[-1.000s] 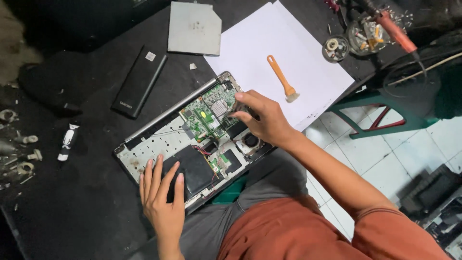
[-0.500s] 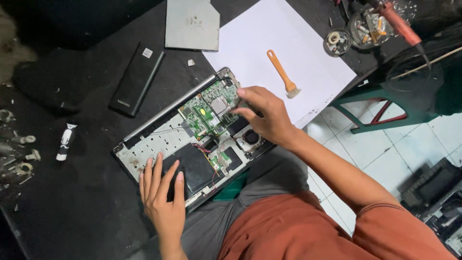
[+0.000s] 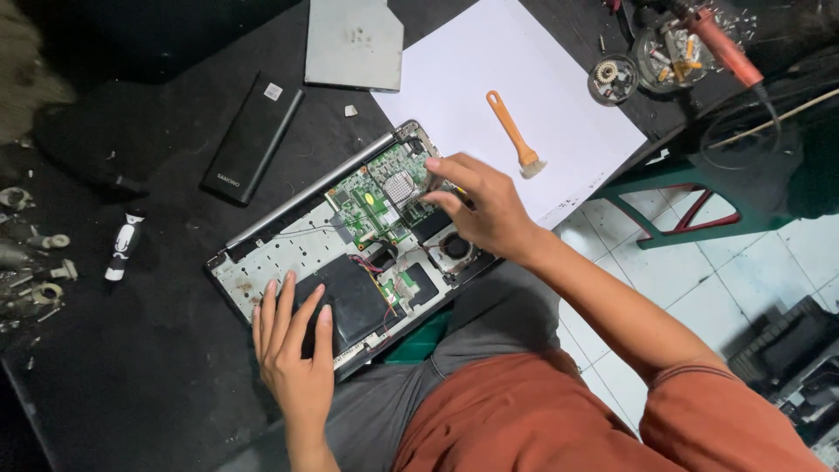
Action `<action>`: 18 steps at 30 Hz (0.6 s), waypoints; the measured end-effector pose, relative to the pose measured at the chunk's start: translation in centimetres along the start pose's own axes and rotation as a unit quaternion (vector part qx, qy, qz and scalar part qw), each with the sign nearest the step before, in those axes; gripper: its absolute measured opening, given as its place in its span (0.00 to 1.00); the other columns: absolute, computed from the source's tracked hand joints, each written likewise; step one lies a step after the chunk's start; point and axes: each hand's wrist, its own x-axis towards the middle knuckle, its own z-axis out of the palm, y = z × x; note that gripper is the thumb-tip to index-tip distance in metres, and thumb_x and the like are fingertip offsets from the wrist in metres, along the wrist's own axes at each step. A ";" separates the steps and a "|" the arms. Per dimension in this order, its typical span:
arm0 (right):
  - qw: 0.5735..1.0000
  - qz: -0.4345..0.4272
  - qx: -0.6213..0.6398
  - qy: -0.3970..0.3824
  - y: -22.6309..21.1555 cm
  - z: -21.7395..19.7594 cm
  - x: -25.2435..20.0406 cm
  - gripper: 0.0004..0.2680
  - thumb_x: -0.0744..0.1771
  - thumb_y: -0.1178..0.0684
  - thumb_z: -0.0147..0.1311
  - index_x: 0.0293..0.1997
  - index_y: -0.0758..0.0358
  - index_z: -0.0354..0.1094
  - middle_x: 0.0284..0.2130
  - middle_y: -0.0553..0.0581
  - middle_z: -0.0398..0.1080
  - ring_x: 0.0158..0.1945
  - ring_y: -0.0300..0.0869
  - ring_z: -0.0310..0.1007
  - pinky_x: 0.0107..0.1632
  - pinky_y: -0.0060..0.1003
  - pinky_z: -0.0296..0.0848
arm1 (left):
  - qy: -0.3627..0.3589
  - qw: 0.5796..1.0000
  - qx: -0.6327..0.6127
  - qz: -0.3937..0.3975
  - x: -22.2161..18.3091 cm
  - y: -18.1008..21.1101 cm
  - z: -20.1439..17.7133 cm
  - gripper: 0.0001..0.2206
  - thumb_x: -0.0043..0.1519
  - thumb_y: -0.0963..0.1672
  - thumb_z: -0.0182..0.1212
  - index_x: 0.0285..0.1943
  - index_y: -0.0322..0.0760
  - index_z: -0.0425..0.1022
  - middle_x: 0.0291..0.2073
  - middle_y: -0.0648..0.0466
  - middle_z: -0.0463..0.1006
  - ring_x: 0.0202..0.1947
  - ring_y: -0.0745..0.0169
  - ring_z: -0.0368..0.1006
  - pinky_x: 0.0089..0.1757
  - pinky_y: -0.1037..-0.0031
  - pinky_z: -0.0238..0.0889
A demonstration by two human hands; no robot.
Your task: Disassembling a laptop by unscrewing the back cover and cleaning the internal components near the RAM and fan.
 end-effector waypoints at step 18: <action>0.988 0.051 0.144 -0.029 -0.1 0.0 -0.1 0.32 0.67 0.64 0.65 0.75 0.37 0.47 0.51 0.58 0.69 0.50 0.44 0.73 0.54 0.37 0.77 | 0.002 1.000 -0.003 0.001 0.1 0.3 -0.1 0.13 0.62 0.41 0.61 0.55 0.37 0.80 0.67 0.47 0.72 0.71 0.39 0.62 0.70 0.46 0.46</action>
